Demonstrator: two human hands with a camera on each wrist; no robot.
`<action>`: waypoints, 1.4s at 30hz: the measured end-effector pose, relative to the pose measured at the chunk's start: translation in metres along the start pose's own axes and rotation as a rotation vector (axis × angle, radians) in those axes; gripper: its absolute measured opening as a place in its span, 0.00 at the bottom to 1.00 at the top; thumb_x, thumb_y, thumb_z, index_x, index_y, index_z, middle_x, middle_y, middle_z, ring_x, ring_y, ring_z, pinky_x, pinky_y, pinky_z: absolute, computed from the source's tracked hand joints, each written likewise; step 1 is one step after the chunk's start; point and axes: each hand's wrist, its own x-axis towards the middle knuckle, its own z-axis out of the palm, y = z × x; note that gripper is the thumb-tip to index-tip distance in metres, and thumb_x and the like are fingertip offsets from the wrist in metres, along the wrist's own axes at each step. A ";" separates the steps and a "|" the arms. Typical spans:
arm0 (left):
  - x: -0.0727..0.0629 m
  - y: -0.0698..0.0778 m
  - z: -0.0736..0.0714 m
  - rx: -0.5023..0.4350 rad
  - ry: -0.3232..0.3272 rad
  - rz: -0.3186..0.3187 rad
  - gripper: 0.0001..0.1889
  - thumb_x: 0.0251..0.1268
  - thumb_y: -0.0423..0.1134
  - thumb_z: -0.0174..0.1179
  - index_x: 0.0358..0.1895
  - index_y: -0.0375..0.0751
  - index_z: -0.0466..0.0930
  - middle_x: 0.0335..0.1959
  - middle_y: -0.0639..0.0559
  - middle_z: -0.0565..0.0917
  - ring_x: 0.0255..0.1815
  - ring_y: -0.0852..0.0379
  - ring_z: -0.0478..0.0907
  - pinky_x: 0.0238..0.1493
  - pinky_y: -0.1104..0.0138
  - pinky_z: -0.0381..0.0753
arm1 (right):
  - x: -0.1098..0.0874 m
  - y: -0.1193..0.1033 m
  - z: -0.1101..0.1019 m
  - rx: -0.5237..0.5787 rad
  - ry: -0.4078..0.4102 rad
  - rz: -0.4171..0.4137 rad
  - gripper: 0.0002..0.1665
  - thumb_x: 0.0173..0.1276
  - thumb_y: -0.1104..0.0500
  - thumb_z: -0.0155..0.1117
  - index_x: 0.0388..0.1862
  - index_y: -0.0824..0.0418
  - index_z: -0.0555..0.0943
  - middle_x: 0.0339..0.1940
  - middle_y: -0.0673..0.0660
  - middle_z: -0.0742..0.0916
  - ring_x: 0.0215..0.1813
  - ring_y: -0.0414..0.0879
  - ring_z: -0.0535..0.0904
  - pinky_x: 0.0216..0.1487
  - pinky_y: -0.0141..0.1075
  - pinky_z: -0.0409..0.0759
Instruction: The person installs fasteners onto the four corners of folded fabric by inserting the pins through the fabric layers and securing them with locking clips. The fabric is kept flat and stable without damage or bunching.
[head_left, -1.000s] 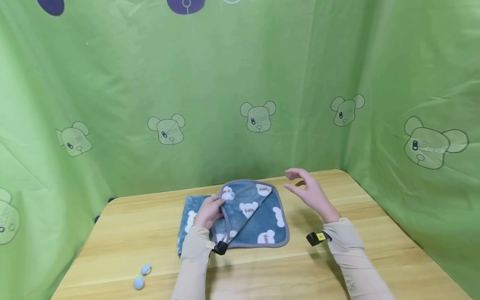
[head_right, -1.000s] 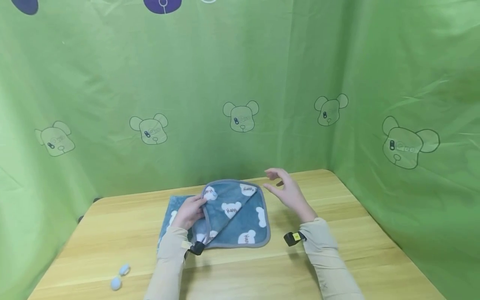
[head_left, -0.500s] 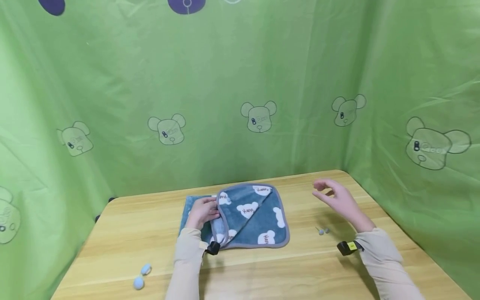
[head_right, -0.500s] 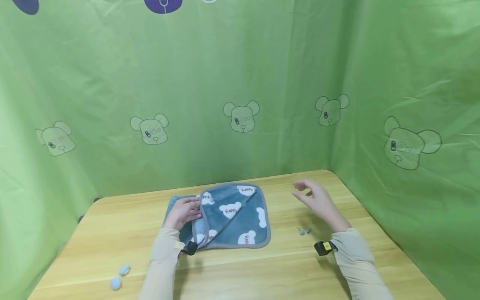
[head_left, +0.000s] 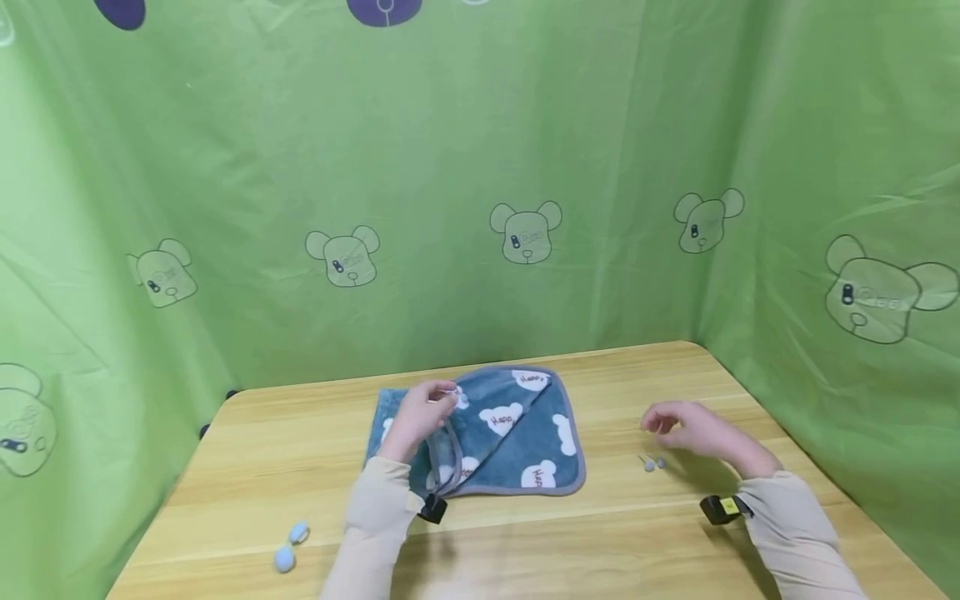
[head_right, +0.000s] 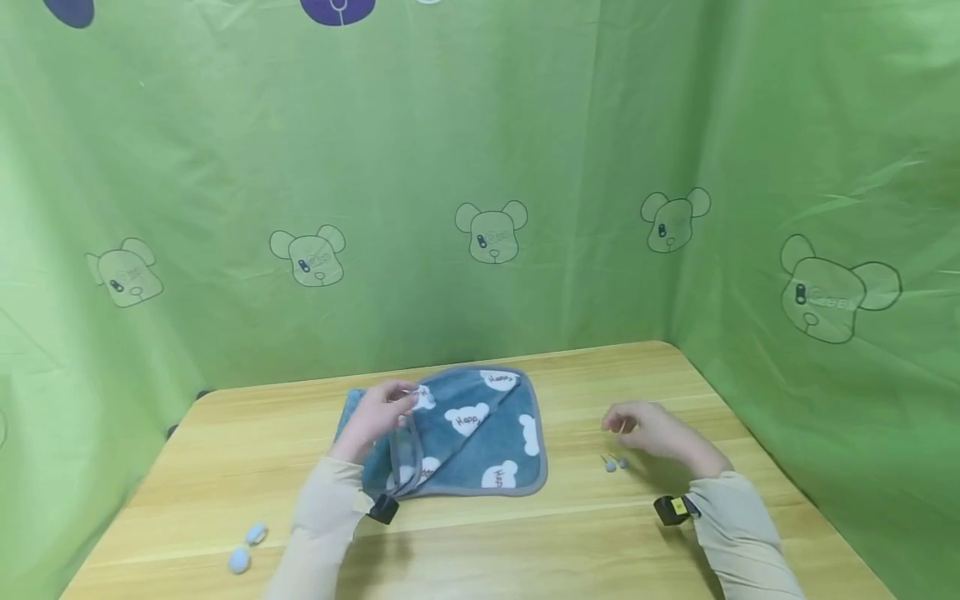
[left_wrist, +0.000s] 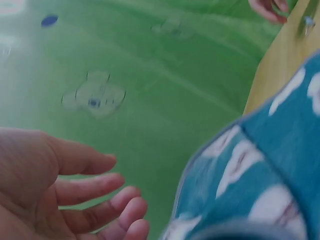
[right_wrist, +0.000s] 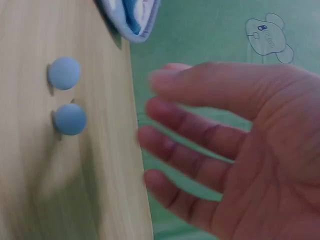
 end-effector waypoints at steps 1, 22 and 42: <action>-0.003 0.003 0.004 0.038 -0.023 0.024 0.17 0.68 0.36 0.57 0.58 0.35 0.77 0.46 0.40 0.83 0.45 0.45 0.81 0.42 0.62 0.82 | -0.001 0.001 0.001 0.020 -0.042 0.006 0.11 0.54 0.69 0.69 0.38 0.63 0.82 0.34 0.57 0.85 0.36 0.40 0.78 0.38 0.32 0.78; -0.017 -0.007 0.097 0.532 -0.595 0.286 0.17 0.56 0.37 0.69 0.51 0.46 0.83 0.42 0.54 0.86 0.41 0.67 0.78 0.44 0.77 0.75 | -0.003 0.015 0.015 0.164 -0.255 0.069 0.08 0.49 0.71 0.66 0.30 0.63 0.81 0.24 0.50 0.80 0.26 0.33 0.70 0.27 0.28 0.71; -0.029 -0.008 0.121 0.898 -0.353 0.443 0.11 0.52 0.38 0.69 0.39 0.48 0.79 0.32 0.57 0.78 0.33 0.63 0.72 0.36 0.74 0.72 | 0.000 0.015 0.019 0.154 -0.233 0.060 0.07 0.50 0.71 0.66 0.28 0.63 0.80 0.22 0.47 0.78 0.25 0.32 0.69 0.26 0.27 0.69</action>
